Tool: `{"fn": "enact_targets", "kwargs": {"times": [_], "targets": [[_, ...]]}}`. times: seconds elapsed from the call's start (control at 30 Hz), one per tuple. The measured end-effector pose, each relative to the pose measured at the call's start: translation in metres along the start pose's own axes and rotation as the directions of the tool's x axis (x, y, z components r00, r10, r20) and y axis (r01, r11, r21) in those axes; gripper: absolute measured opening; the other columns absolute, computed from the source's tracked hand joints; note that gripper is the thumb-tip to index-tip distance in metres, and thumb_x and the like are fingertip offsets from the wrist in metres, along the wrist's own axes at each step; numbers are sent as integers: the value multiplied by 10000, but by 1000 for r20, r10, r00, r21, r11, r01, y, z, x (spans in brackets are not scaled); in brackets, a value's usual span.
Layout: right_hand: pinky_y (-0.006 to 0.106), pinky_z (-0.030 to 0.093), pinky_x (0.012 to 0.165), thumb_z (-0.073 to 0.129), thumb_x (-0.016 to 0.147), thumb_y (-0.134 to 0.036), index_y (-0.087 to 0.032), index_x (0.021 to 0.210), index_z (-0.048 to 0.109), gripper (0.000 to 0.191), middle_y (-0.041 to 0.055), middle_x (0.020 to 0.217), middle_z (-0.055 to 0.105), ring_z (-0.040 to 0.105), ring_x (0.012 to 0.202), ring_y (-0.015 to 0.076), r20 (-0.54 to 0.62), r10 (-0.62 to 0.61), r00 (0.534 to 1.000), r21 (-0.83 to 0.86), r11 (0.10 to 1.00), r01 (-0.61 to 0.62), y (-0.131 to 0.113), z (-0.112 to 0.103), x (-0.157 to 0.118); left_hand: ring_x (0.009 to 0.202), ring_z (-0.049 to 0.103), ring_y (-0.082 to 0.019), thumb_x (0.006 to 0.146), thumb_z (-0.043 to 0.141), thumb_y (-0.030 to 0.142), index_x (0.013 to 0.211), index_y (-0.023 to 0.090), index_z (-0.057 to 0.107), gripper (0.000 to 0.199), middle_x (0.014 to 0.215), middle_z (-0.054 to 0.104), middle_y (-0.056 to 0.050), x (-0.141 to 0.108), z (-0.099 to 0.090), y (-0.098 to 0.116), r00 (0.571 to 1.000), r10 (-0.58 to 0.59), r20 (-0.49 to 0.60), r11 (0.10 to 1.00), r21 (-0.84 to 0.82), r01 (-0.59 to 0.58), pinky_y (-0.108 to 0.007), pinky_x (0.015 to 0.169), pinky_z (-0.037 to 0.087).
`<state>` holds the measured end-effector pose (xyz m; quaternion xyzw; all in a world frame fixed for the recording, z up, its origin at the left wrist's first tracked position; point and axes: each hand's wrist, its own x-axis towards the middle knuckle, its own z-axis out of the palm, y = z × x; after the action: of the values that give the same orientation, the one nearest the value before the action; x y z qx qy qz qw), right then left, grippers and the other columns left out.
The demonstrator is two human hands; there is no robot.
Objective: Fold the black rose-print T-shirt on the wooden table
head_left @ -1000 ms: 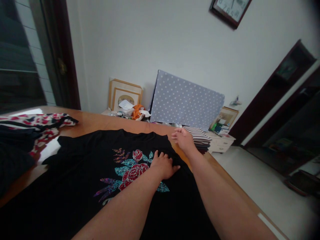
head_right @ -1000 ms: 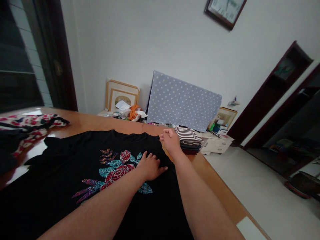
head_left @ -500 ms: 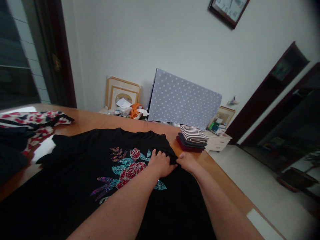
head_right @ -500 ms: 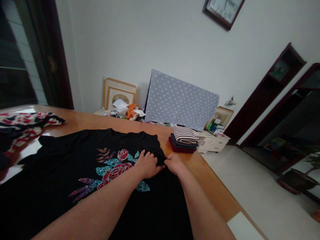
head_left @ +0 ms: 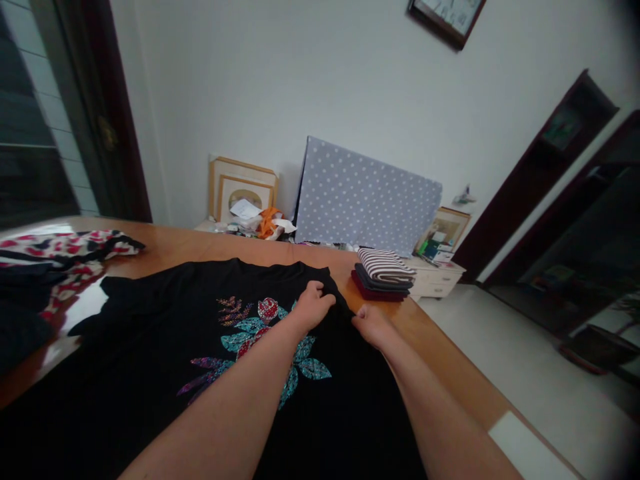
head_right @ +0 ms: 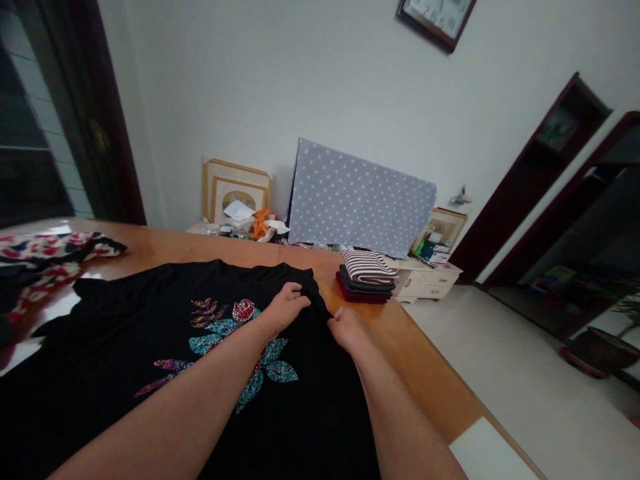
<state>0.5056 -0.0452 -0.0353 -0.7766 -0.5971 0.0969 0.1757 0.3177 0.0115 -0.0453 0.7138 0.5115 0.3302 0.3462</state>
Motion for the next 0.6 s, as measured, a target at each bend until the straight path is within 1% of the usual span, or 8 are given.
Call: {"fn": "enact_targets", "kwargs": {"times": [0.1,0.17,0.23,0.3,0.37,0.43,0.53,0.6], "targets": [[250,267,544,607,748,-285,-202,679,613,108,5,648,614,544,626,156,-4,-5,1000,-4,1000,5,-1,-2,-1,1069,663,-191,899,526,325,1503,213,340,641,1177,707,-65,3,-2,-1,999,42,-19,994,-100,-44,-341,988,480],[251,269,545,614,750,-291,-205,682,608,110,6,657,617,548,633,159,-13,-12,1000,-10,1000,12,-1,-3,-2,1203,603,-204,895,525,312,1482,200,409,609,1312,651,-83,2,-2,0,994,105,-9,990,-91,-105,-343,1062,436],[251,272,544,624,749,-297,-208,692,605,108,6,663,620,551,636,161,-23,-20,1000,-14,1000,20,0,-2,-2,1328,502,-221,893,524,310,1424,196,500,544,1437,562,-86,0,-3,1,987,161,-19,987,-7,-161,-354,1127,371],[253,272,541,628,751,-303,-210,697,603,110,7,664,620,552,635,162,-25,-26,999,-18,1000,25,1,-1,-1,1380,435,-247,901,517,344,1398,227,531,511,1482,519,-70,-3,-6,2,981,181,-66,975,139,-170,-427,1168,302],[255,273,538,625,755,-312,-214,705,604,113,7,668,622,554,633,164,-24,-25,999,-26,999,24,2,0,0,1363,431,-297,906,507,399,1361,262,558,479,1457,541,-68,-7,-10,4,980,150,-127,951,289,-108,-547,1157,257],[257,275,538,625,759,-323,-216,712,606,118,8,670,623,553,628,165,-21,-17,1000,-34,999,17,2,0,1,1297,467,-344,894,512,418,1276,275,614,421,1376,594,-87,-11,-14,6,981,89,-175,916,400,-12,-622,1104,266],[257,282,542,637,755,-326,-213,725,608,121,9,671,625,553,625,164,-19,-6,1000,-30,1000,6,3,0,2,1203,508,-346,865,538,352,1173,286,658,337,1272,616,-101,-18,-18,11,974,96,-207,871,490,18,-579,1034,345],[257,283,543,646,750,-329,-213,735,610,123,9,675,625,550,626,165,-24,-1,1000,-26,1000,0,4,1,3,1187,509,-316,861,530,293,1151,302,661,317,1251,606,-85,-22,-16,15,971,186,-149,858,506,-87,-510,1009,385]]}}
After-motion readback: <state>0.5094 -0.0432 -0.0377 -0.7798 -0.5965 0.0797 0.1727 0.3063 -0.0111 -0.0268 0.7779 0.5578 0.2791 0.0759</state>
